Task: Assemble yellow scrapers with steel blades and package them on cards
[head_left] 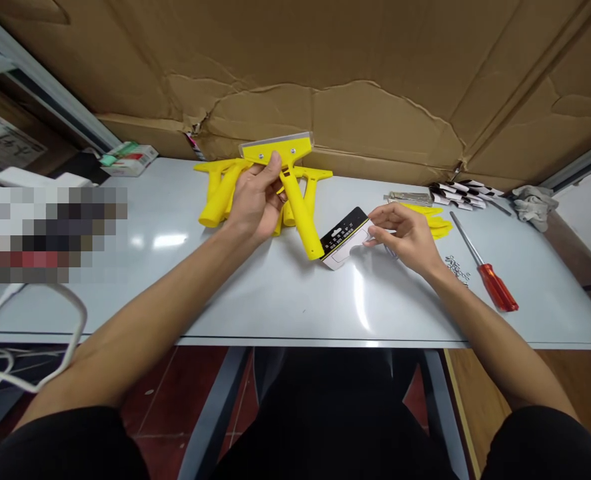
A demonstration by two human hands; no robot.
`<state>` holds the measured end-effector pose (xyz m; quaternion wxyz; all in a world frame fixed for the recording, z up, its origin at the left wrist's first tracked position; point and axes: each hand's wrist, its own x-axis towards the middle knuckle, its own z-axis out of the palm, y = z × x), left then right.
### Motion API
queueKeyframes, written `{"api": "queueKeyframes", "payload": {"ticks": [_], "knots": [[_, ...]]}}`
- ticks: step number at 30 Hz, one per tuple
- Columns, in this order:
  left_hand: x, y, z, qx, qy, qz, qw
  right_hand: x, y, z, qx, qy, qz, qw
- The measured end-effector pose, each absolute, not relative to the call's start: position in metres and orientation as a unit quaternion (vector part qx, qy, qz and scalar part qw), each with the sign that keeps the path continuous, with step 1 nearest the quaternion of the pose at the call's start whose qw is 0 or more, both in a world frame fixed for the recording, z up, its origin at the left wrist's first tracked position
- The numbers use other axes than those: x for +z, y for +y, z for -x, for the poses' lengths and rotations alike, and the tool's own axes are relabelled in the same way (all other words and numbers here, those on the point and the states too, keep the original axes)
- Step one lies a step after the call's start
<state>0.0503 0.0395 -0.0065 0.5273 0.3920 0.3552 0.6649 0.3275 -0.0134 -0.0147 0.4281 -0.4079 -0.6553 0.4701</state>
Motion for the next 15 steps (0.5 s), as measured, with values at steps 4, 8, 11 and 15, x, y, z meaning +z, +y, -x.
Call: {"api": "queueKeyframes", "payload": {"ticks": [4, 8, 11, 15], "knots": [[-0.0104, 0.043, -0.0468, 0.658, 0.369, -0.406, 0.515, -0.0135, -0.0178, -0.3265, 0.476, -0.662, 0.414, 0.405], [-0.0129, 0.0423, -0.0494, 0.661, 0.361, -0.423, 0.505, -0.0177, -0.0182, -0.324, 0.491, -0.658, 0.417, 0.39], [-0.0139, 0.0393, -0.0541, 0.665, 0.354, -0.422, 0.505, -0.0207, -0.0179, -0.3222, 0.498, -0.665, 0.406, 0.38], [-0.0101, 0.0365, -0.0556, 0.669, 0.34, -0.423, 0.509, -0.0191, -0.0203, -0.3198, 0.475, -0.687, 0.418, 0.359]]}}
